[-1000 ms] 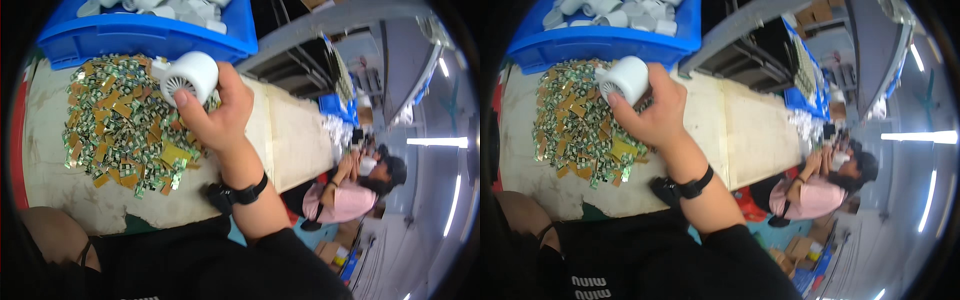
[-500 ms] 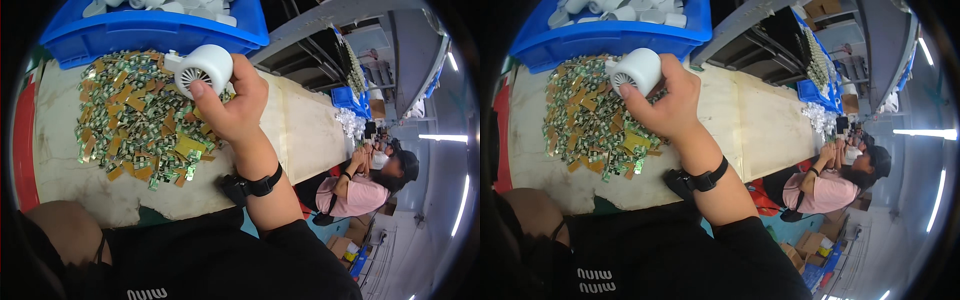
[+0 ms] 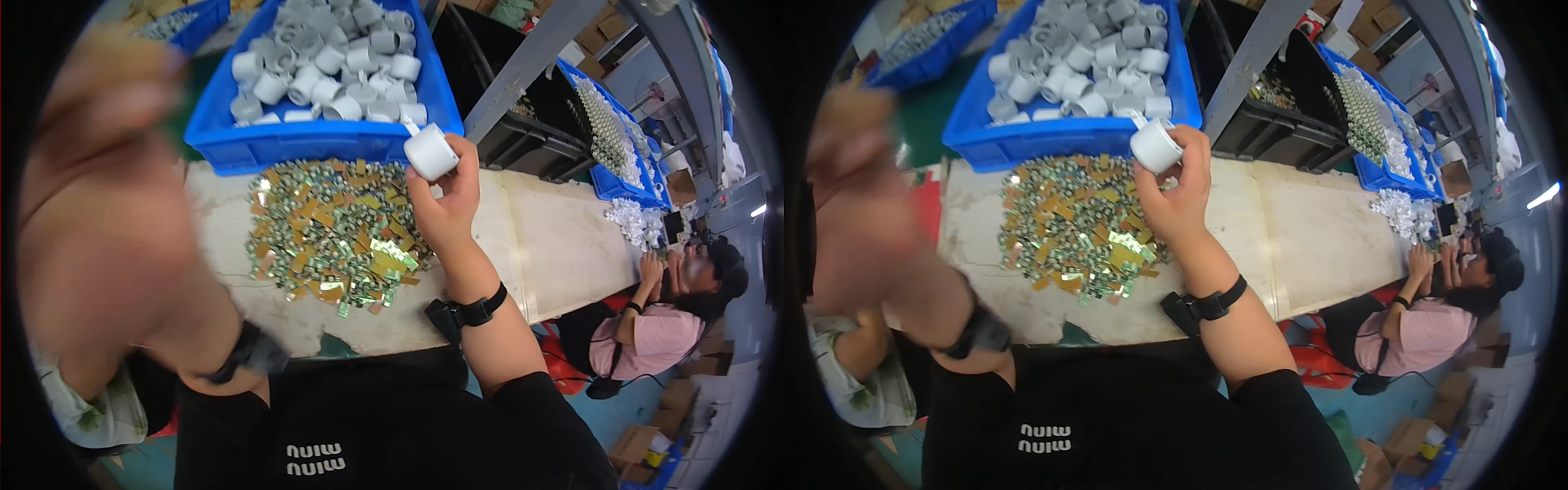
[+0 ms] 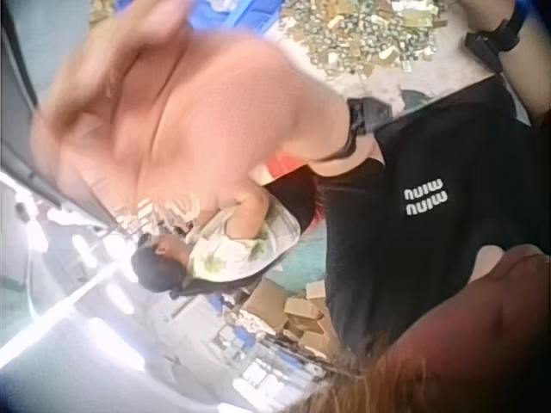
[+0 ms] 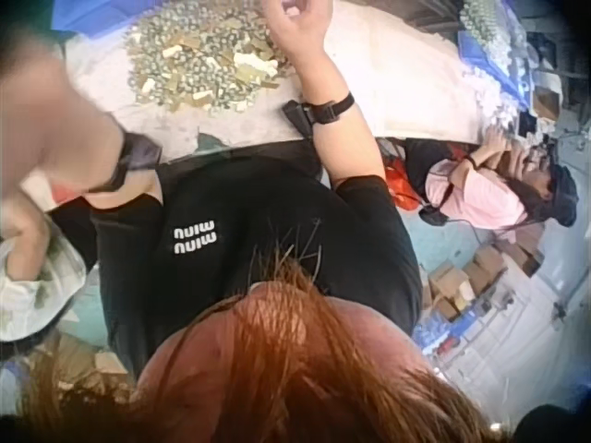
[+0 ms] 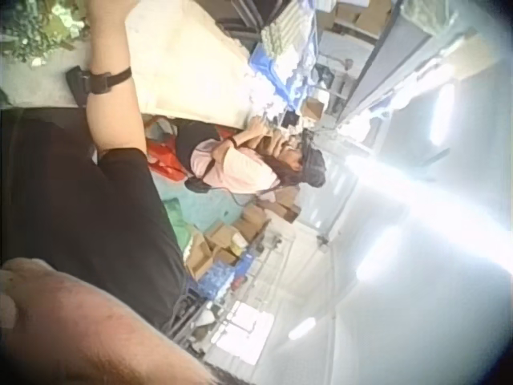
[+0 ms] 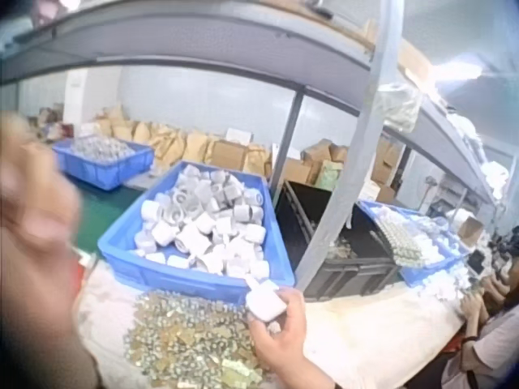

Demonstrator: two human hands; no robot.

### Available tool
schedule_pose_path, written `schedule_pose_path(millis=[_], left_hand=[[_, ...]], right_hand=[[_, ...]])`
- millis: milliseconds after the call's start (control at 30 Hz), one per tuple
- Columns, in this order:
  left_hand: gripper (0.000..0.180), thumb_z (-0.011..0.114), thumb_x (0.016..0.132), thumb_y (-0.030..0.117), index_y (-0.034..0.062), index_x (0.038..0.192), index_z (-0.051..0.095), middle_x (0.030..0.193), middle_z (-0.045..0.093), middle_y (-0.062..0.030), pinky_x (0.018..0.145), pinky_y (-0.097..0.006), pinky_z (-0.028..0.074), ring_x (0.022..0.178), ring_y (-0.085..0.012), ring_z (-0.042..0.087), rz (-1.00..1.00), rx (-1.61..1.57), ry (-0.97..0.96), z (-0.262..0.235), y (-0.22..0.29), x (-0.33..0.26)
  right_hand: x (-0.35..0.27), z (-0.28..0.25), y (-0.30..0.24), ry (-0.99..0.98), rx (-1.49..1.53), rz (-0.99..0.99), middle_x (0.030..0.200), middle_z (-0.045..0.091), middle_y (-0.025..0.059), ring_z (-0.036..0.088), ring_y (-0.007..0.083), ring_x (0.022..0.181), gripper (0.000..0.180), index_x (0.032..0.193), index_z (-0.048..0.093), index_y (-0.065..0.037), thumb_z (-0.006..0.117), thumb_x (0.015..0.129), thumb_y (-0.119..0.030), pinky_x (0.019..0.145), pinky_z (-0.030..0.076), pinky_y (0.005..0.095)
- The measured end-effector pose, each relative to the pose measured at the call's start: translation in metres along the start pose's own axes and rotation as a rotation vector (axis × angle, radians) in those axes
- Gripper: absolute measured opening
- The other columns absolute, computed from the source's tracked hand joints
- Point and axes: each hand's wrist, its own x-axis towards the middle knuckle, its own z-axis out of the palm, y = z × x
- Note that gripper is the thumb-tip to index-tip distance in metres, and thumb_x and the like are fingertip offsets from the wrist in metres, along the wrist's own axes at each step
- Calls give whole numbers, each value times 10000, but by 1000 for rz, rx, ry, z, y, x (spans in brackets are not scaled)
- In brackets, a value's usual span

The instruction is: Assembling small plastic housings and circuit boards for portable fans.

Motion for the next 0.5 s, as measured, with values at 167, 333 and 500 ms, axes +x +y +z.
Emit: schedule_pose_path(millis=[167, 333, 500], left_hand=[[169, 587, 1080, 148, 1, 1133, 653, 859, 661, -63, 600, -257, 501, 662, -110, 607, -579, 348, -204, -7, -87, -108], [340, 699, 1035, 113, 18, 1331, 562, 1114, 689, -83, 649, -245, 559, 790, -105, 670, -983, 154, -168, -12, -101, -165], [447, 690, 1059, 320, 33, 1369, 545, 1155, 680, -108, 634, -359, 577, 851, -178, 688, -1020, 208, -79, -39, -115, -167]], right_hand=[[2, -10, -7, -30, -33, 50, 1189, 652, 92, 689, 167, 958, 436, 1264, 650, -25, 821, 864, -49, 680, 565, 274], [1, -1, -16, -272, -154, -246, 1248, 709, 133, 707, 267, 1051, 461, 1187, 713, -31, 914, 792, -159, 862, 571, 365], [3, -7, -25, -421, 216, 19, 1361, 717, 117, 688, 230, 1150, 465, 1250, 725, -35, 903, 829, -119, 1005, 533, 399]])
